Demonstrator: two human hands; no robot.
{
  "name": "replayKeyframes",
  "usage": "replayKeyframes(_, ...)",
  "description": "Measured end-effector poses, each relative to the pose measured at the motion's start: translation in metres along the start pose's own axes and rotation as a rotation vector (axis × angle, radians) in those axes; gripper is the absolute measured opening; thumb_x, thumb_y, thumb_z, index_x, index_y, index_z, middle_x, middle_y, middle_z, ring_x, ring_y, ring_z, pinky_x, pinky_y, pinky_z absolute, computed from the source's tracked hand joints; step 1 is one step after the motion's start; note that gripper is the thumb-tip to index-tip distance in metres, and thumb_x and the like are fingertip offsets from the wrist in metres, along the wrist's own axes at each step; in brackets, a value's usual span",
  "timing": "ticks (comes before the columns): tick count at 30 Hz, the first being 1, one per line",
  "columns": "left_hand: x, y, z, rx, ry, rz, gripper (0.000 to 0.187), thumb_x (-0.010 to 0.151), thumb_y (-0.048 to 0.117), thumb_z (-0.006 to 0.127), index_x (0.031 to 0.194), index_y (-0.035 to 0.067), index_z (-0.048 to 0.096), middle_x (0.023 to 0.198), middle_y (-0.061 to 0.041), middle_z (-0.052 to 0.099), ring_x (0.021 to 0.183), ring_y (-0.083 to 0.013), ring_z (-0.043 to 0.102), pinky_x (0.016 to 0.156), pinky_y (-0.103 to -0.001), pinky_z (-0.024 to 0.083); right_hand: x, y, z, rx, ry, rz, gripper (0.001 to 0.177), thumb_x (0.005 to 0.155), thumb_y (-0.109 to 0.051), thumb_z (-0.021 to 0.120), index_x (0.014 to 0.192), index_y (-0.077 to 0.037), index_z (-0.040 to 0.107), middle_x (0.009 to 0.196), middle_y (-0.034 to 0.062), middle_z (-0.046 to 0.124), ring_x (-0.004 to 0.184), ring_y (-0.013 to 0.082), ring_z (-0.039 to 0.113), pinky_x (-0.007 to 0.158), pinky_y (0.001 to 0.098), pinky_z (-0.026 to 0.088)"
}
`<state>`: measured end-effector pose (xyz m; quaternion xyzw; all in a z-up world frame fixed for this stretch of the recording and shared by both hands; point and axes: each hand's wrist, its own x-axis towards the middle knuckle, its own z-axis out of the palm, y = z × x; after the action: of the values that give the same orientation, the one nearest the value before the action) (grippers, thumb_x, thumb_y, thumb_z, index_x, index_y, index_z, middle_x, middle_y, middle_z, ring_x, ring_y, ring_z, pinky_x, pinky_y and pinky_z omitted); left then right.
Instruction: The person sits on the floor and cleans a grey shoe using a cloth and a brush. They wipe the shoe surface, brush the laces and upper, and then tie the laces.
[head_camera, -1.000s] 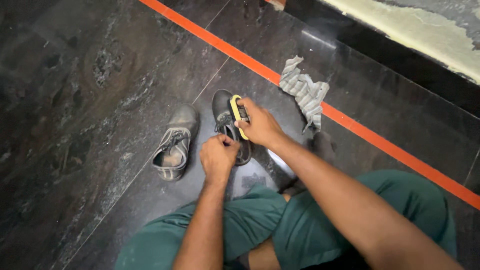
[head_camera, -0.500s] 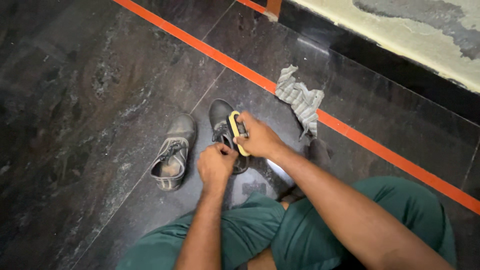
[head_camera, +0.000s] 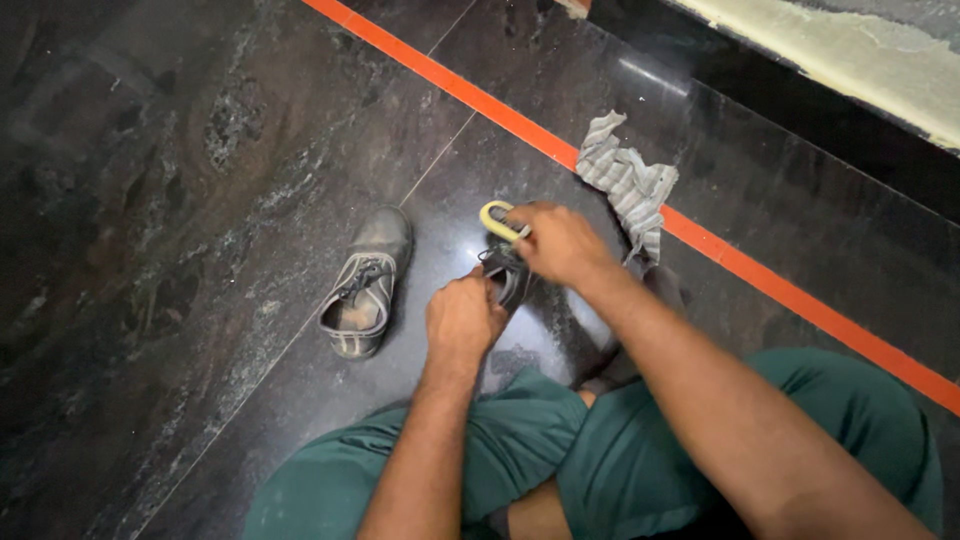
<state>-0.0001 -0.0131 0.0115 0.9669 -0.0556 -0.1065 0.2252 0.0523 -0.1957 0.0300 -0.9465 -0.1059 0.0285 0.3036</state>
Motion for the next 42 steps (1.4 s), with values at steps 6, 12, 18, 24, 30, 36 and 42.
replayKeyframes(6, -0.002, -0.003, 0.006, -0.026, 0.075, 0.037, 0.022, 0.076, 0.013, 0.072, 0.096, 0.004, 0.072, 0.092, -0.021, 0.075, 0.086, -0.0405, 0.073, 0.081, -0.051, 0.058, -0.001, -0.004, -0.005, -0.007, -0.062, 0.076, 0.042, 0.081, -0.019, 0.074, 0.123, -0.018, 0.071, 0.108, 0.0179, 0.075, 0.097, 0.0392, 0.071, 0.088, 0.0475, 0.056)
replayKeyframes(12, -0.004, -0.004, 0.007, -0.021, 0.109, 0.078, 0.041, 0.068, 0.013, 0.078, 0.105, -0.002, 0.069, 0.092, -0.022, 0.074, 0.084, -0.0412, 0.073, 0.078, -0.050, 0.058, 0.001, 0.001, -0.017, -0.026, -0.083, 0.154, 0.045, 0.082, -0.023, 0.073, 0.127, -0.022, 0.070, 0.098, 0.0161, 0.077, 0.091, 0.0354, 0.075, 0.086, 0.0453, 0.058)
replayKeyframes(18, -0.002, -0.001, 0.007, 0.028, 0.081, 0.015, 0.039, 0.074, 0.011, 0.075, 0.110, -0.001, 0.068, 0.095, -0.022, 0.075, 0.088, -0.0391, 0.074, 0.082, -0.049, 0.059, 0.003, 0.006, -0.015, -0.062, -0.177, 0.000, 0.045, 0.081, -0.026, 0.075, 0.125, -0.023, 0.071, 0.096, 0.0164, 0.076, 0.088, 0.0367, 0.073, 0.080, 0.0476, 0.058)
replayKeyframes(24, -0.006, -0.001, 0.007, -0.002, 0.127, 0.038, 0.050, 0.071, 0.014, 0.076, 0.116, -0.004, 0.065, 0.091, -0.024, 0.074, 0.082, -0.0406, 0.073, 0.076, -0.049, 0.059, 0.002, 0.007, -0.010, -0.112, -0.055, 0.081, 0.044, 0.084, -0.025, 0.073, 0.128, -0.025, 0.071, 0.096, 0.0190, 0.075, 0.087, 0.0378, 0.073, 0.082, 0.0470, 0.059)
replayKeyframes(30, -0.002, -0.001, 0.009, 0.053, 0.077, 0.023, 0.031, 0.075, 0.014, 0.073, 0.104, 0.002, 0.071, 0.095, -0.020, 0.075, 0.086, -0.0376, 0.075, 0.080, -0.048, 0.060, 0.002, 0.007, -0.012, -0.088, -0.107, -0.120, 0.043, 0.080, -0.022, 0.075, 0.123, -0.021, 0.073, 0.093, 0.0189, 0.075, 0.085, 0.0391, 0.072, 0.078, 0.0484, 0.058)
replayKeyframes(36, -0.005, -0.002, 0.007, 0.038, 0.078, 0.009, 0.042, 0.072, 0.015, 0.076, 0.110, -0.001, 0.067, 0.090, -0.022, 0.075, 0.083, -0.0394, 0.074, 0.078, -0.049, 0.059, 0.000, 0.009, -0.013, -0.077, -0.088, 0.015, 0.043, 0.084, -0.023, 0.075, 0.127, -0.021, 0.070, 0.091, 0.0192, 0.075, 0.084, 0.0386, 0.073, 0.079, 0.0483, 0.058)
replayKeyframes(42, -0.005, -0.001, 0.005, 0.035, 0.089, 0.013, 0.044, 0.071, 0.016, 0.077, 0.110, -0.002, 0.067, 0.089, -0.023, 0.075, 0.082, -0.0396, 0.074, 0.076, -0.048, 0.059, 0.001, 0.008, -0.015, -0.062, -0.098, -0.022, 0.044, 0.083, -0.022, 0.075, 0.126, -0.020, 0.070, 0.094, 0.0167, 0.076, 0.086, 0.0372, 0.073, 0.078, 0.0478, 0.058)
